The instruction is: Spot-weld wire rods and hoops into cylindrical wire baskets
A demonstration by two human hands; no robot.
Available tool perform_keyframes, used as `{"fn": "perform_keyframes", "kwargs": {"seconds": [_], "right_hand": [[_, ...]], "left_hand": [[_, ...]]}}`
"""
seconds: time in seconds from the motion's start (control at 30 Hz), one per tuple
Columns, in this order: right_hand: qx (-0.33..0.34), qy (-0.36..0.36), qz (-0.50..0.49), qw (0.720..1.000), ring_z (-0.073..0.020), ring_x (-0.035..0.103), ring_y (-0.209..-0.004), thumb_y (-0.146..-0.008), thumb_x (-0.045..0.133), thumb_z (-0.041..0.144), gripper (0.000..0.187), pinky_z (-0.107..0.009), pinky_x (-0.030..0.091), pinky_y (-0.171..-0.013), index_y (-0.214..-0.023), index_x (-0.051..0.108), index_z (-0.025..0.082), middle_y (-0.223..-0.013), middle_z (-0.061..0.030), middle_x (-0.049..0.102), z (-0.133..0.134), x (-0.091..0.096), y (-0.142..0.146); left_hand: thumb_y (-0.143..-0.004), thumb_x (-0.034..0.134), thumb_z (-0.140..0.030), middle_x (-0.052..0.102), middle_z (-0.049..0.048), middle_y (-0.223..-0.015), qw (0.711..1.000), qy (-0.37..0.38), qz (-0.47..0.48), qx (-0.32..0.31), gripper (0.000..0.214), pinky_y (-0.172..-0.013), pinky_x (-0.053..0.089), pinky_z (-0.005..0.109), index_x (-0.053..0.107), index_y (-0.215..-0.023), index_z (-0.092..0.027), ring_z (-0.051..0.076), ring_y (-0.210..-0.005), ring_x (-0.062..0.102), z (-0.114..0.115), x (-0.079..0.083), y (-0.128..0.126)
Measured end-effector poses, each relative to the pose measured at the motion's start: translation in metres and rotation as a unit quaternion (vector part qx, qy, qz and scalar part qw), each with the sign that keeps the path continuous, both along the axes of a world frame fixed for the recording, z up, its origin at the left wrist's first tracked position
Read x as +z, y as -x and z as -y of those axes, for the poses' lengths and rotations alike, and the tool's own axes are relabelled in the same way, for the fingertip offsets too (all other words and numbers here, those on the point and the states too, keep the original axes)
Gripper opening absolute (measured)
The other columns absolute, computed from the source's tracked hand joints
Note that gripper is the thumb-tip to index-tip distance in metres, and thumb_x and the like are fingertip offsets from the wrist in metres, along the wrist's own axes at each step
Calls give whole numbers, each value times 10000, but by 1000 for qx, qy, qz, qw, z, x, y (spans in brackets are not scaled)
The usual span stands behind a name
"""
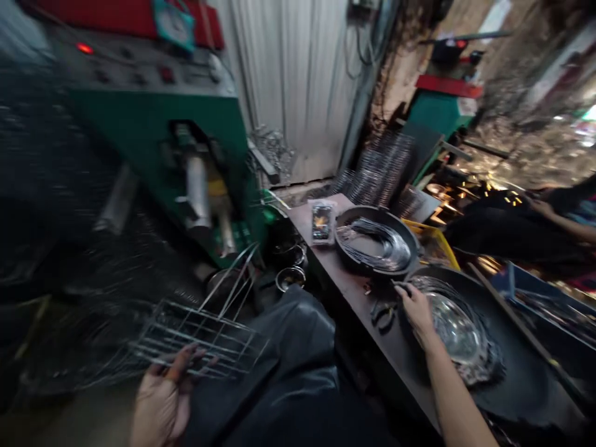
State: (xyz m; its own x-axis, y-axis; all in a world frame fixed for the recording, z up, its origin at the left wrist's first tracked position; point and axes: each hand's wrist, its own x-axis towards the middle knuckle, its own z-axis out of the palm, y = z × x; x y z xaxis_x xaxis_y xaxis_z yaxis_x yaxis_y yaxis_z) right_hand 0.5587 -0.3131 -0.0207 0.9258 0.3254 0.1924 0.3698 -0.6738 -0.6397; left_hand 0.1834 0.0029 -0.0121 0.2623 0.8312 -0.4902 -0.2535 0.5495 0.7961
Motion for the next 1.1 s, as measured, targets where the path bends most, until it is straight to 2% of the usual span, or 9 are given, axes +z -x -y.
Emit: {"fn": "perform_keyframes", "kwargs": {"seconds": [0.07,0.13,0.2,0.3,0.37,0.5,0.8,1.1], "right_hand": [[129,-77,-25,988,-172,578,-693,-790,473,426,330,-252,430,-637,-838,644,148,-753,-54,656,-61,17,24],[254,-96,-63,960,-149,558,-626,-784,498,426,306,-238,418,-600,-770,646,158,-673,-30,634,-124,33,54],[354,-96,-81,927,-138,550,-625,-770,529,389,259,-229,407,-599,-710,638,162,-661,-18,625,-182,42,84],[436,-92,-105,889,-128,535,-631,-754,541,337,207,-215,391,-585,-687,627,161,-645,-4,606,-250,47,117],[456,-106,-137,873,-119,515,-616,-752,532,341,212,-209,379,-568,-680,614,159,-622,7,581,-279,47,131],[445,-159,-223,853,-93,444,-538,-751,514,396,265,-202,347,-521,-637,557,160,-561,34,500,-307,42,146],[354,-273,-312,838,-82,406,-487,-743,540,453,314,-206,331,-491,-610,499,171,-512,47,454,-326,12,163],[354,-310,-379,797,-74,406,-455,-723,576,444,302,-203,334,-448,-617,505,170,-510,48,452,-347,12,159]], "left_hand": [[-655,669,-150,631,-33,-766,998,-44,11,37,138,-677,532,328,542,-691,-188,149,-707,591,6,13,-5],[-620,682,-130,627,-23,-758,995,-83,19,55,150,-653,536,334,547,-669,-175,147,-669,590,10,22,-7],[-586,711,-149,620,-16,-787,990,-120,27,67,174,-637,537,322,552,-653,-166,142,-668,586,14,24,-6],[-540,760,-228,605,-1,-847,985,-151,25,81,238,-603,535,297,568,-660,-158,141,-689,578,17,16,-2],[-524,776,-293,597,11,-873,986,-146,18,84,283,-576,531,290,572,-663,-155,144,-697,573,17,9,1],[-502,788,-353,598,14,-864,991,-105,33,79,338,-566,527,304,557,-652,-157,149,-700,570,14,2,4],[-478,797,-368,606,1,-764,994,-50,54,77,367,-573,511,295,575,-687,-163,140,-675,551,3,-11,-2],[-465,799,-358,601,-3,-768,997,-25,42,55,373,-538,498,285,557,-674,-167,133,-645,536,-17,-9,-5]]}}
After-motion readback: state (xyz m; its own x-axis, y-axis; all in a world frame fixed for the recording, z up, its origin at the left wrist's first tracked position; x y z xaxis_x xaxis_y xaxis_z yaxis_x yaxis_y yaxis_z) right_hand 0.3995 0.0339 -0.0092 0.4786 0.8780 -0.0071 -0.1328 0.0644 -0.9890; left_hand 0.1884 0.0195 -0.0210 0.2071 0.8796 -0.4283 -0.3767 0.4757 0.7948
